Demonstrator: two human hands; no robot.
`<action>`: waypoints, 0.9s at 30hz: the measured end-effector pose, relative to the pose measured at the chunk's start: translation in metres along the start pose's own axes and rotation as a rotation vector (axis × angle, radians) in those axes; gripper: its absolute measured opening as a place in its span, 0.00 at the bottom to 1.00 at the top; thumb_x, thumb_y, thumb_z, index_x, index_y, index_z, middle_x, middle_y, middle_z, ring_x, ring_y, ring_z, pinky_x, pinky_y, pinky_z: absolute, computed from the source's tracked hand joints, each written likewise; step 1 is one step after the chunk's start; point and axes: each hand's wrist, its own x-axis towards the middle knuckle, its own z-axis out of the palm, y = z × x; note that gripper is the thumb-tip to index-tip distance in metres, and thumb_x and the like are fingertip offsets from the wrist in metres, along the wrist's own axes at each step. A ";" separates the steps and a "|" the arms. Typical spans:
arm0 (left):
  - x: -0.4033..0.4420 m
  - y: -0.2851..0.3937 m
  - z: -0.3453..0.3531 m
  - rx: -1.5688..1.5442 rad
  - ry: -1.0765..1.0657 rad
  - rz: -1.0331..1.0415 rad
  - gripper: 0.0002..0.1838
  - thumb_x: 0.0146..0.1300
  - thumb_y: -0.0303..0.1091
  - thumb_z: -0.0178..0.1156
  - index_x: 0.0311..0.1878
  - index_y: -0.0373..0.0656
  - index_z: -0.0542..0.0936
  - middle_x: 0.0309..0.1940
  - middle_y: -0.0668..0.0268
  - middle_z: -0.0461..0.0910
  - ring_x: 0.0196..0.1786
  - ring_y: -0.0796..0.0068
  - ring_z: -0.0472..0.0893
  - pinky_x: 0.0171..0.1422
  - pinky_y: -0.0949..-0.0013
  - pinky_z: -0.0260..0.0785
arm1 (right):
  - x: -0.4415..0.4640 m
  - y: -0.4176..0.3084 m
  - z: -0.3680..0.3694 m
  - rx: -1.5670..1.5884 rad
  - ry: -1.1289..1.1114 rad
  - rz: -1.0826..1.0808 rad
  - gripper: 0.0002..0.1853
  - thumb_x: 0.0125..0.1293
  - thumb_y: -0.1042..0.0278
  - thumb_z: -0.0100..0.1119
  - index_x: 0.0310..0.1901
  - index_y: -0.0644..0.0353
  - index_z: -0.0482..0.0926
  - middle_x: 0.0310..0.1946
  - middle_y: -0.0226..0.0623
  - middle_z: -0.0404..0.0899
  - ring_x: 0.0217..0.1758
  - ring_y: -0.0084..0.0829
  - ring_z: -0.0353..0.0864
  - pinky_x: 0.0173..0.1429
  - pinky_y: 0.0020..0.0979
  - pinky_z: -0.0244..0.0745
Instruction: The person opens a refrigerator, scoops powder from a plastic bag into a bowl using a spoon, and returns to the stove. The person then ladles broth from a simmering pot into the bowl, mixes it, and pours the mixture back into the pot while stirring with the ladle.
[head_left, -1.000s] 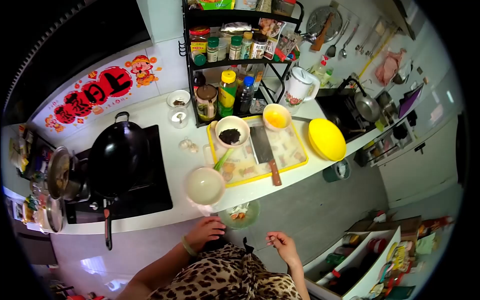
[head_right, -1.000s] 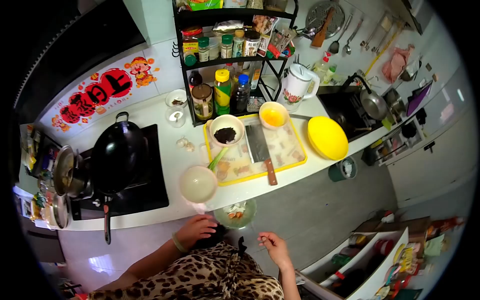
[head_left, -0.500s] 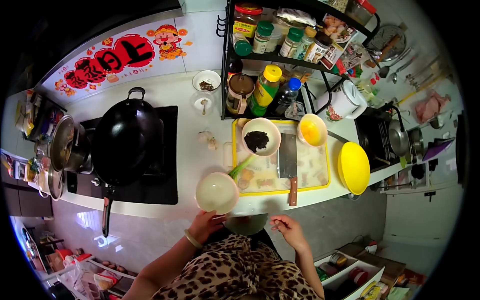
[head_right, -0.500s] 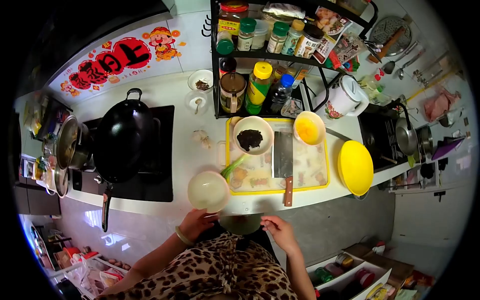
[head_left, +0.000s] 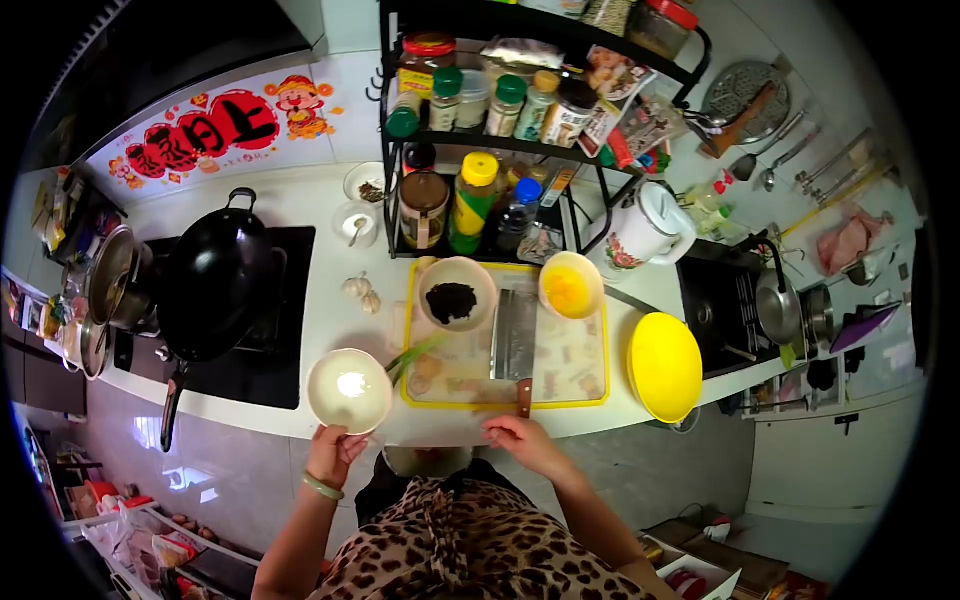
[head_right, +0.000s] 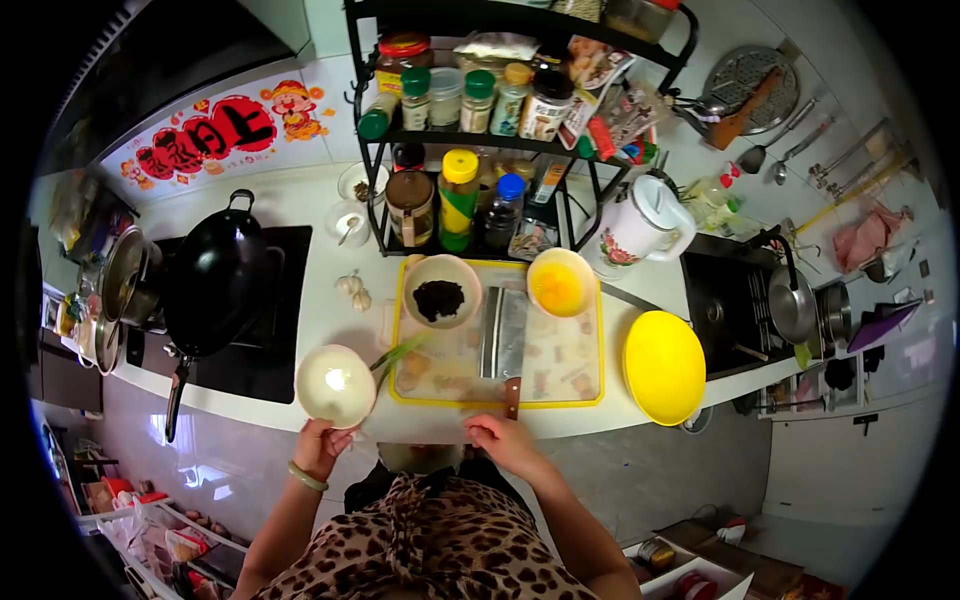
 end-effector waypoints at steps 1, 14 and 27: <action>0.004 0.002 -0.002 -0.015 -0.021 0.012 0.19 0.63 0.27 0.50 0.57 0.35 0.72 0.47 0.53 0.83 0.44 0.63 0.86 0.40 0.70 0.83 | 0.000 0.003 -0.002 -0.006 -0.020 -0.010 0.11 0.72 0.72 0.53 0.52 0.65 0.77 0.42 0.36 0.83 0.40 0.25 0.82 0.48 0.26 0.77; 0.078 0.016 -0.007 -0.149 -0.029 0.042 0.18 0.67 0.30 0.47 0.57 0.30 0.72 0.48 0.49 0.83 0.51 0.62 0.85 0.50 0.69 0.81 | -0.010 -0.003 -0.015 0.041 -0.012 -0.020 0.11 0.72 0.72 0.51 0.51 0.66 0.78 0.38 0.36 0.83 0.39 0.25 0.82 0.46 0.26 0.77; 0.048 -0.007 -0.005 -0.094 0.003 0.095 0.17 0.67 0.31 0.49 0.52 0.27 0.74 0.38 0.51 0.85 0.38 0.70 0.87 0.41 0.75 0.82 | -0.006 0.027 -0.024 0.075 -0.181 -0.057 0.10 0.72 0.76 0.51 0.52 0.67 0.77 0.40 0.37 0.83 0.39 0.26 0.82 0.45 0.27 0.77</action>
